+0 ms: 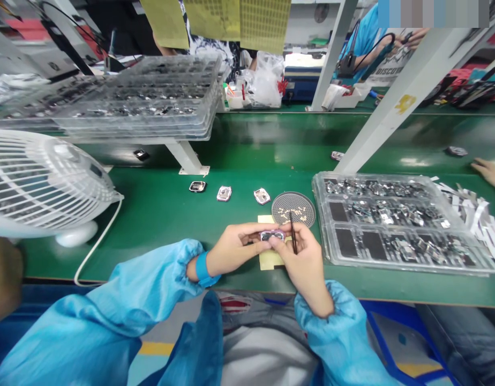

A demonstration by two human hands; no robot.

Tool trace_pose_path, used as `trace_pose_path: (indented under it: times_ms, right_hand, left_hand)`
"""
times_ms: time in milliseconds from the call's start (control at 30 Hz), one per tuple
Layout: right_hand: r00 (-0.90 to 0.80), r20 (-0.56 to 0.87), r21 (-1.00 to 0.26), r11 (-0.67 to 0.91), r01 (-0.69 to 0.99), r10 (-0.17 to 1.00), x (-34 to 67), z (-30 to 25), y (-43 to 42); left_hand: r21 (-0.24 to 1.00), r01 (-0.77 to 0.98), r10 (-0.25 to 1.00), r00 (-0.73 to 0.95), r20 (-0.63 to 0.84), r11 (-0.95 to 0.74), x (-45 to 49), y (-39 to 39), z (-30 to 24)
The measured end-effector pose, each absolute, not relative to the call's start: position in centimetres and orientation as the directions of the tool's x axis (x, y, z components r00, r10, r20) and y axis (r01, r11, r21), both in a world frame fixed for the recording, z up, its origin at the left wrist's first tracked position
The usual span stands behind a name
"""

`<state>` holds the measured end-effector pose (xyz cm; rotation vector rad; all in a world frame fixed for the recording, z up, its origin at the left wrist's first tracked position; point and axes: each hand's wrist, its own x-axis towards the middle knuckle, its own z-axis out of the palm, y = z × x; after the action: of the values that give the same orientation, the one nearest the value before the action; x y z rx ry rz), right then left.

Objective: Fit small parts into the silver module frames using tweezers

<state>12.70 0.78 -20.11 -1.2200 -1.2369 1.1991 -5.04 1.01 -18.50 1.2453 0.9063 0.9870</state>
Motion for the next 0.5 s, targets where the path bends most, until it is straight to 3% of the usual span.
trace_pose_path:
  times_ms: [167, 267, 500]
  right_hand:
    - [-0.022, -0.011, -1.0, -0.011, -0.003, 1.0, 12.37, -20.27, 0.6]
    - [-0.035, -0.047, -0.995, -0.043, 0.089, 0.998, 12.46, -20.37, 0.56]
    - [-0.024, 0.008, -0.951, 0.015, 0.309, 1.0, 12.58, -19.7, 0.68]
  left_hand:
    - [0.995, -0.042, 0.94, 0.328, 0.096, -0.087, -4.88, 0.89, -18.3]
    - [0.989, -0.028, 0.941, 0.305, 0.148, -0.146, -4.82, 0.77, -18.36]
    - [0.982, 0.14, 0.952, 0.296, 0.076, -0.122, -4.96, 0.68, -18.61]
